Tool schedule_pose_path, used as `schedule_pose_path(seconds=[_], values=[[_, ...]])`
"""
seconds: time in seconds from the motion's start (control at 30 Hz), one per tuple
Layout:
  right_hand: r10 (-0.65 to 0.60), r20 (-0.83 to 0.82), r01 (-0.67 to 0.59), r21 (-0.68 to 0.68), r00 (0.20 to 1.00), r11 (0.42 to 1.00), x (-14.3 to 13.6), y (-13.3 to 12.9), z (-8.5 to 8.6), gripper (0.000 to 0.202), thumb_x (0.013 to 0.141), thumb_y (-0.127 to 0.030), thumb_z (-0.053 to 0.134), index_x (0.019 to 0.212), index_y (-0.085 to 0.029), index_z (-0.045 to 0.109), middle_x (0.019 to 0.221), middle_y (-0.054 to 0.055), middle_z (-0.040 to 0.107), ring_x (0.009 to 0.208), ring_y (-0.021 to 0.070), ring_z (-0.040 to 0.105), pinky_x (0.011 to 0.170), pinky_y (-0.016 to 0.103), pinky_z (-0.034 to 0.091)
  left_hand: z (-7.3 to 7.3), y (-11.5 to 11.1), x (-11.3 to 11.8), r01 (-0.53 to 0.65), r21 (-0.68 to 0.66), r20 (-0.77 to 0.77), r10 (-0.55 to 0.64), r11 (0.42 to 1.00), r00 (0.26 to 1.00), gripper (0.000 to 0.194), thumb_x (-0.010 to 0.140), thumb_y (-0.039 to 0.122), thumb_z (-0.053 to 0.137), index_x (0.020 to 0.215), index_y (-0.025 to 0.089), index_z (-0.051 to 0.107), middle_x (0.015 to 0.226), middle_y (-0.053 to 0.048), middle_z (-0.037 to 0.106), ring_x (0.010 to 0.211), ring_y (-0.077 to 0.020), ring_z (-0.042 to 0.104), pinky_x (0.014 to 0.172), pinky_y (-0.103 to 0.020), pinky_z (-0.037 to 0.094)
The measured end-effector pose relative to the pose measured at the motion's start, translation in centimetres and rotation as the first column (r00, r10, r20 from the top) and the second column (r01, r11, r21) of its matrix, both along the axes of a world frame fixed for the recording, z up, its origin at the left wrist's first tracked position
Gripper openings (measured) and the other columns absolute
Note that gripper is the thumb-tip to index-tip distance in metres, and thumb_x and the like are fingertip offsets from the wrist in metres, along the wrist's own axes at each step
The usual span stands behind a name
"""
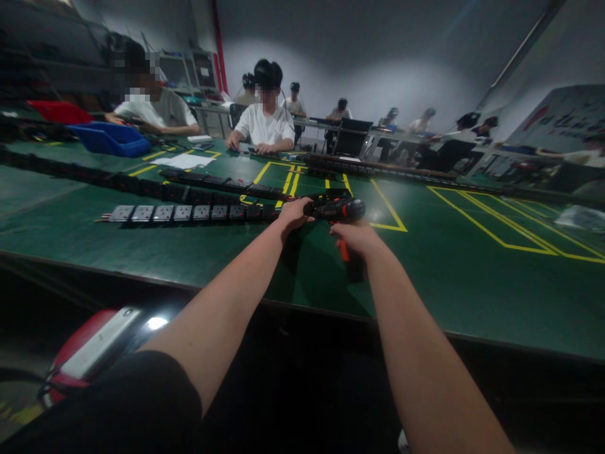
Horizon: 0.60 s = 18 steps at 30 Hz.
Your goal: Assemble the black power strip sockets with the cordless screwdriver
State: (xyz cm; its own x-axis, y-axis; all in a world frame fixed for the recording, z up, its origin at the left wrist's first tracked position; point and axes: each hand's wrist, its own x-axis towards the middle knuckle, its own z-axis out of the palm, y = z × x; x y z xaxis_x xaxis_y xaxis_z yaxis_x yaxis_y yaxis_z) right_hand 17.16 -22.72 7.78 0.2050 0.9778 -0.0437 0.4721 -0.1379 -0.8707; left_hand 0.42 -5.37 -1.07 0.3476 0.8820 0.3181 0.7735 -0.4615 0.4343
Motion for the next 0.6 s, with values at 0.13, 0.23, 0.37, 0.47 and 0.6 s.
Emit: schedule_pose_path(seconds=[0.13, 0.23, 0.37, 0.47, 0.6], values=[[-0.014, 0.001, 0.014, -0.019, 1.0, 1.0, 0.3, -0.03, -0.15, 0.008, 0.076, -0.015, 0.07, 0.083, -0.019, 0.068, 0.063, 0.0, 0.063, 0.057, 0.0161, 0.062, 0.058, 0.03, 0.051, 0.11, -0.09, 0.02, -0.004, -0.001, -0.007, 0.004, 1.0, 1.0, 0.068, 0.08, 0.042, 0.08, 0.143, 0.033, 0.057, 0.141, -0.005, 0.07, 0.132, -0.032, 0.064, 0.111, -0.043, 0.048], [-0.001, 0.01, 0.001, -0.011, 1.0, 1.0, 0.43, 0.11, -0.41, 0.005, 0.076, -0.016, 0.068, 0.081, -0.019, 0.067, 0.063, 0.001, 0.062, 0.058, 0.0165, 0.062, 0.059, 0.031, 0.051, 0.22, -0.23, 0.0, 0.009, 0.006, -0.021, -0.008, 1.0, 1.0, 0.066, 0.081, 0.042, 0.077, 0.143, 0.033, 0.057, 0.141, -0.005, 0.07, 0.131, -0.0329, 0.064, 0.111, -0.044, 0.048], [0.019, 0.009, -0.019, 0.011, 1.0, 1.0, 0.23, 0.24, -0.63, 0.005, 0.076, -0.015, 0.067, 0.079, -0.019, 0.066, 0.066, 0.001, 0.063, 0.056, 0.015, 0.06, 0.058, 0.03, 0.051, 0.36, -0.54, -0.01, 0.024, 0.018, -0.018, -0.024, 1.0, 1.0, 0.064, 0.082, 0.04, 0.076, 0.143, 0.033, 0.058, 0.139, -0.005, 0.071, 0.13, -0.0329, 0.065, 0.112, -0.044, 0.047], [0.027, 0.023, -0.027, 0.007, 0.999, 1.0, 0.02, 0.1, -0.49, 0.013, 0.076, -0.014, 0.066, 0.088, -0.019, 0.069, 0.065, 0.0, 0.063, 0.055, 0.015, 0.06, 0.059, 0.03, 0.051, 0.35, -0.67, 0.06, 0.031, 0.022, -0.011, -0.031, 0.999, 0.999, 0.064, 0.082, 0.04, 0.076, 0.143, 0.033, 0.057, 0.139, -0.005, 0.071, 0.131, -0.0315, 0.064, 0.112, -0.043, 0.047], [0.063, 0.048, -0.063, 0.009, 0.997, 0.998, 0.0, -0.06, -0.45, 0.031, 0.076, -0.016, 0.069, 0.107, -0.019, 0.072, 0.064, -0.001, 0.063, 0.055, 0.0165, 0.062, 0.059, 0.031, 0.051, 0.19, -0.51, 0.2, 0.025, 0.023, -0.036, -0.024, 0.999, 0.999, 0.064, 0.083, 0.041, 0.075, 0.144, 0.032, 0.055, 0.139, -0.007, 0.07, 0.132, -0.0313, 0.063, 0.111, -0.044, 0.047]])
